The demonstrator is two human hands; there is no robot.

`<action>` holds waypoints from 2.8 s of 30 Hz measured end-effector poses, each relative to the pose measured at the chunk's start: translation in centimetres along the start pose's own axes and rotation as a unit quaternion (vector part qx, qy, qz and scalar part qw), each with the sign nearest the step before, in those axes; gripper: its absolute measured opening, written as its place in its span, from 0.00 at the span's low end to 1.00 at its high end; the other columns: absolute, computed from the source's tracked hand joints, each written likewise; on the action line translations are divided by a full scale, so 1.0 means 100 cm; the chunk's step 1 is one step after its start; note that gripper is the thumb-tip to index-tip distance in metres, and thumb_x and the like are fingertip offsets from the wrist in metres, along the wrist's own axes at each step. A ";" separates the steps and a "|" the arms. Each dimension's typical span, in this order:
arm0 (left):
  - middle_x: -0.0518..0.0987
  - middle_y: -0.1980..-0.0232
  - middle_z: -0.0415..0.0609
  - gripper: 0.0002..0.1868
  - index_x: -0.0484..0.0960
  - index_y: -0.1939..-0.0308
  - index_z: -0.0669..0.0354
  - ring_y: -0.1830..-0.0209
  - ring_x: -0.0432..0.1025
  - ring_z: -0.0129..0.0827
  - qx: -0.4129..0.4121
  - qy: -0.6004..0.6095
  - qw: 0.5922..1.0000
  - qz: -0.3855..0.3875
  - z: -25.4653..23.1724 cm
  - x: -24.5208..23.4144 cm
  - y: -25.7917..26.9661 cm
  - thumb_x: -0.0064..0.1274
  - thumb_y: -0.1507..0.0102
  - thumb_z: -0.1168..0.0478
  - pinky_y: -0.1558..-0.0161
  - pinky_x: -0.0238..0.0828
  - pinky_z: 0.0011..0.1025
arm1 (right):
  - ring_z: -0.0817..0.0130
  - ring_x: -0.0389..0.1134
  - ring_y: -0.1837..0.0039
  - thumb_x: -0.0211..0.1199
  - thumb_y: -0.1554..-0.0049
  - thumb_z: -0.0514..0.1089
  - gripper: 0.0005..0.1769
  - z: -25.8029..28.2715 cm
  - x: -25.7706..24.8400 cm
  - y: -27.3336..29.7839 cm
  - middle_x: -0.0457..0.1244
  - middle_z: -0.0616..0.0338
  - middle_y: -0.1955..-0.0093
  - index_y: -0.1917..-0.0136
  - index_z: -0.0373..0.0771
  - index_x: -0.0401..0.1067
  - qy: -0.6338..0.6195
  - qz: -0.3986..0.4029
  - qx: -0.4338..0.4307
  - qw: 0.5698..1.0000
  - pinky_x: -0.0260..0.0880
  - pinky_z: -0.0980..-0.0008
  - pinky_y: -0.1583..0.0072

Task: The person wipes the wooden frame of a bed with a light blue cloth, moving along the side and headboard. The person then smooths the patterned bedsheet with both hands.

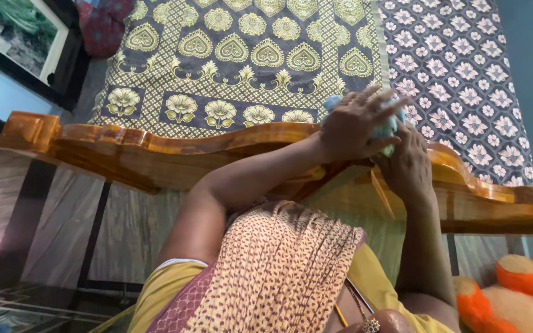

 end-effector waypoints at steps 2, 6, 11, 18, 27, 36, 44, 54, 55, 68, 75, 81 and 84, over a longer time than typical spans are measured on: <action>0.77 0.37 0.59 0.37 0.70 0.34 0.51 0.35 0.74 0.56 0.003 0.015 1.000 0.011 -0.001 0.001 -0.002 0.48 0.37 0.32 0.39 0.74 0.51 | 0.33 0.60 0.32 0.66 0.40 0.49 0.40 -0.004 0.004 0.002 0.59 0.31 0.34 0.25 0.29 0.51 -0.012 -0.004 -0.001 1.000 0.61 0.43 0.32; 0.79 0.39 0.58 0.37 0.73 0.36 0.59 0.42 0.78 0.50 -0.056 0.074 0.993 0.070 0.002 0.002 0.003 0.50 0.35 0.33 0.41 0.76 0.47 | 0.33 0.60 0.35 0.65 0.41 0.47 0.40 -0.004 0.008 -0.002 0.59 0.32 0.36 0.25 0.28 0.50 -0.012 0.038 0.033 0.999 0.61 0.42 0.33; 0.82 0.47 0.59 0.37 0.75 0.38 0.61 0.52 0.80 0.49 -0.121 0.102 0.982 0.105 0.012 -0.005 0.016 0.51 0.36 0.34 0.47 0.77 0.45 | 0.34 0.58 0.31 0.71 0.47 0.47 0.47 0.019 0.001 -0.018 0.56 0.33 0.31 0.24 0.32 0.49 -0.012 0.038 0.002 0.999 0.60 0.42 0.31; 0.82 0.48 0.56 0.34 0.75 0.37 0.61 0.51 0.79 0.47 -0.126 0.062 0.989 0.042 0.020 -0.023 0.044 0.51 0.35 0.37 0.44 0.74 0.46 | 0.37 0.54 0.24 0.72 0.47 0.55 0.46 0.047 0.003 -0.029 0.54 0.37 0.25 0.24 0.35 0.58 0.084 0.050 -0.020 0.995 0.55 0.40 0.27; 0.82 0.53 0.56 0.24 0.80 0.45 0.62 0.56 0.77 0.48 -0.143 0.011 0.987 0.076 0.037 -0.054 0.071 0.53 0.34 0.46 0.47 0.72 0.46 | 0.48 0.56 0.23 0.65 0.46 0.67 0.42 0.079 0.030 -0.046 0.59 0.47 0.27 0.31 0.36 0.65 0.185 0.059 -0.079 0.978 0.50 0.36 0.25; 0.81 0.51 0.57 0.24 0.80 0.46 0.60 0.53 0.78 0.49 -0.171 0.019 0.985 0.002 0.066 -0.089 0.107 0.56 0.37 0.46 0.46 0.73 0.46 | 0.48 0.60 0.27 0.66 0.48 0.69 0.49 0.112 0.067 -0.060 0.60 0.44 0.31 0.27 0.33 0.63 0.155 0.068 -0.126 0.977 0.52 0.38 0.26; 0.82 0.49 0.54 0.19 0.79 0.42 0.54 0.50 0.77 0.52 -0.265 0.090 0.959 -0.049 0.121 -0.094 0.188 0.51 0.34 0.52 0.47 0.75 0.47 | 0.46 0.62 0.33 0.62 0.45 0.63 0.41 0.156 0.140 -0.076 0.61 0.43 0.36 0.28 0.36 0.63 0.179 0.074 -0.160 0.968 0.55 0.33 0.30; 0.82 0.48 0.53 0.13 0.79 0.47 0.55 0.45 0.76 0.49 -0.332 -0.014 0.942 -0.041 0.200 -0.100 0.335 0.44 0.29 0.55 0.32 0.65 0.53 | 0.48 0.66 0.39 0.55 0.39 0.61 0.35 0.231 0.293 -0.088 0.63 0.39 0.39 0.28 0.35 0.62 0.275 0.208 -0.224 0.912 0.61 0.38 0.33; 0.81 0.49 0.54 0.15 0.79 0.47 0.56 0.44 0.76 0.49 -0.327 -0.042 0.944 -0.026 0.209 -0.104 0.349 0.44 0.31 0.54 0.30 0.59 0.57 | 0.47 0.66 0.39 0.55 0.40 0.65 0.39 0.238 0.311 -0.087 0.63 0.37 0.40 0.28 0.33 0.61 0.254 0.226 -0.221 0.914 0.61 0.38 0.34; 0.80 0.48 0.50 0.20 0.81 0.47 0.58 0.33 0.69 0.46 -0.295 -0.300 0.900 0.112 0.276 -0.160 0.419 0.43 0.34 0.50 0.23 0.36 0.63 | 0.45 0.63 0.38 0.64 0.48 0.67 0.52 0.300 0.458 -0.109 0.61 0.40 0.37 0.25 0.30 0.54 0.091 0.301 -0.162 0.935 0.59 0.38 0.39; 0.78 0.46 0.59 0.18 0.77 0.46 0.61 0.39 0.70 0.55 -0.362 -0.120 0.924 0.031 0.243 -0.152 0.391 0.44 0.34 0.54 0.30 0.59 0.52 | 0.46 0.64 0.39 0.60 0.42 0.56 0.36 0.281 0.419 -0.095 0.63 0.43 0.40 0.26 0.37 0.58 0.199 0.209 -0.196 0.937 0.57 0.32 0.35; 0.79 0.48 0.61 0.16 0.75 0.45 0.64 0.47 0.71 0.57 -0.348 -0.046 0.936 0.017 0.188 -0.132 0.326 0.43 0.33 0.60 0.39 0.63 0.53 | 0.44 0.63 0.37 0.55 0.41 0.51 0.30 0.236 0.335 -0.075 0.63 0.40 0.40 0.29 0.36 0.63 0.211 0.136 -0.220 0.943 0.57 0.35 0.31; 0.77 0.49 0.61 0.18 0.75 0.42 0.64 0.47 0.71 0.59 -0.316 0.002 0.949 -0.001 0.163 -0.130 0.284 0.40 0.33 0.61 0.39 0.65 0.53 | 0.43 0.63 0.35 0.55 0.42 0.51 0.28 0.221 0.286 -0.078 0.63 0.39 0.40 0.32 0.36 0.65 0.234 0.079 -0.224 0.943 0.56 0.35 0.30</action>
Point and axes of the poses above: each hand's wrist, its own y-axis away from the middle knuckle, its own x-axis out of the palm, z = x × y, the point moved 4 cm from there along -y, towards the middle knuckle
